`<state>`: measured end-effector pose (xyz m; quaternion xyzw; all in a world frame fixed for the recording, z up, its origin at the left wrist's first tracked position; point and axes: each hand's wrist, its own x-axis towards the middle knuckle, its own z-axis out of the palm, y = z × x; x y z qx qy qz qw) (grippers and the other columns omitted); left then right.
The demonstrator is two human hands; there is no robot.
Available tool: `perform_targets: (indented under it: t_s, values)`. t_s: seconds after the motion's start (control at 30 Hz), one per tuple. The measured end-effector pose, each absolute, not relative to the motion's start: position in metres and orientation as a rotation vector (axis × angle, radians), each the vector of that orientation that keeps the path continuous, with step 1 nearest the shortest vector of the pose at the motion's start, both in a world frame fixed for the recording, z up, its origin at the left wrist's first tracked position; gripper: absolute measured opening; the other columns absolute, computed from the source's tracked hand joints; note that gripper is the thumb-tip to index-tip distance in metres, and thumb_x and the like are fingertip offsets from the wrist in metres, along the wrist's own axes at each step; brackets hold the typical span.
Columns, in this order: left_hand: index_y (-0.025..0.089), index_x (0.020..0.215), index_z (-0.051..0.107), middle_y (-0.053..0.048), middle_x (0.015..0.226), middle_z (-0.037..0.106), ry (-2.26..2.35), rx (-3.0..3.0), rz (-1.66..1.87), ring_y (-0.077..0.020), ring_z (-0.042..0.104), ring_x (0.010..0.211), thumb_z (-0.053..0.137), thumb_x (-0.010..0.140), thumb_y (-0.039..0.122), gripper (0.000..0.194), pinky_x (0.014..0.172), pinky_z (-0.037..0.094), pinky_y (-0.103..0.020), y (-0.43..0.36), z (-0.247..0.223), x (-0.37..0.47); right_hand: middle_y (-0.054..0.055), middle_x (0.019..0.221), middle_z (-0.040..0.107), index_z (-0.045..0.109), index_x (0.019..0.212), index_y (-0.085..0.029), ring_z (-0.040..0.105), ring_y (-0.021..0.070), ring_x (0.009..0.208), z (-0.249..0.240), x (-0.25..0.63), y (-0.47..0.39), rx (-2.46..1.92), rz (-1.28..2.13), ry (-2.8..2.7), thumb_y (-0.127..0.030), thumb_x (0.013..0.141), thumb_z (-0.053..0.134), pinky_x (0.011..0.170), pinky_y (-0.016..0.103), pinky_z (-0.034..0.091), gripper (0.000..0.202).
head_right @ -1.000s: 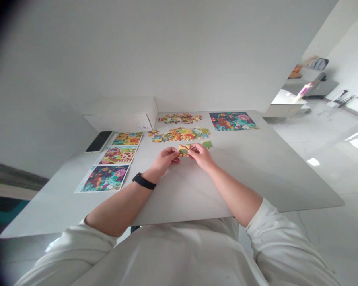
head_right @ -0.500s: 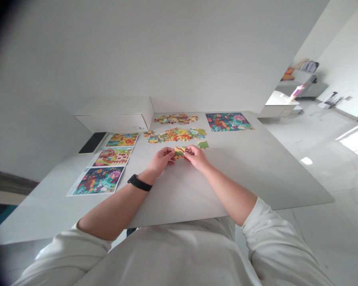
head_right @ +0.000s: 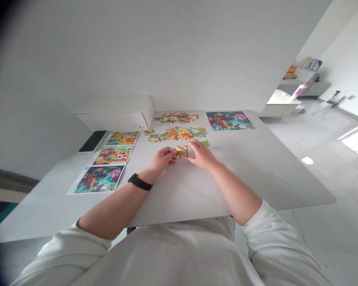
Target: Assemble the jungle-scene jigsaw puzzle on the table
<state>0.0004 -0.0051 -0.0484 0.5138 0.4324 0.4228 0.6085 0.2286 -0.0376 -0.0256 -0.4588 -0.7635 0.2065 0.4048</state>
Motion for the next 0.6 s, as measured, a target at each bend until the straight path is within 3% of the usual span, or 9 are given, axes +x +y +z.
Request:
perform_targets:
  t_s: [0.2,0.4,0.6]
  values:
    - [0.017,0.091,0.068,-0.004,0.084,0.075,0.904,1.267,0.953,-0.0128,0.067,0.07,0.089,0.079,0.05,0.041,0.065,0.054,-0.025,-0.002,-0.034,0.012,0.008,0.134,0.071,0.073,0.119,-0.03,0.069,0.0301,0.116,-0.006,0.248,-0.039,-1.191,0.386,-2.051,-0.021,0.083,0.081,0.109,0.05,0.055,0.038]
    - [0.017,0.116,0.071,-0.009,0.101,0.079,0.845,1.551,0.887,-0.0157,0.069,0.079,0.079,0.089,0.035,0.033,0.068,0.056,-0.027,0.023,-0.012,0.035,0.007,0.134,0.073,0.077,0.12,-0.031,0.073,0.0256,0.101,0.001,0.311,-0.034,-1.258,0.353,-1.899,-0.026,0.081,0.085,0.099,0.044,0.06,0.04]
    - [0.019,0.115,0.073,-0.009,0.114,0.076,0.911,2.096,0.881,-0.0199,0.073,0.095,0.072,0.091,0.023,0.024,0.092,0.06,-0.036,0.037,-0.03,0.064,0.007,0.127,0.077,0.076,0.12,-0.027,0.076,0.0263,0.1,-0.031,0.364,-0.031,-1.475,0.349,-1.892,-0.03,0.082,0.083,0.093,0.045,0.063,0.039]
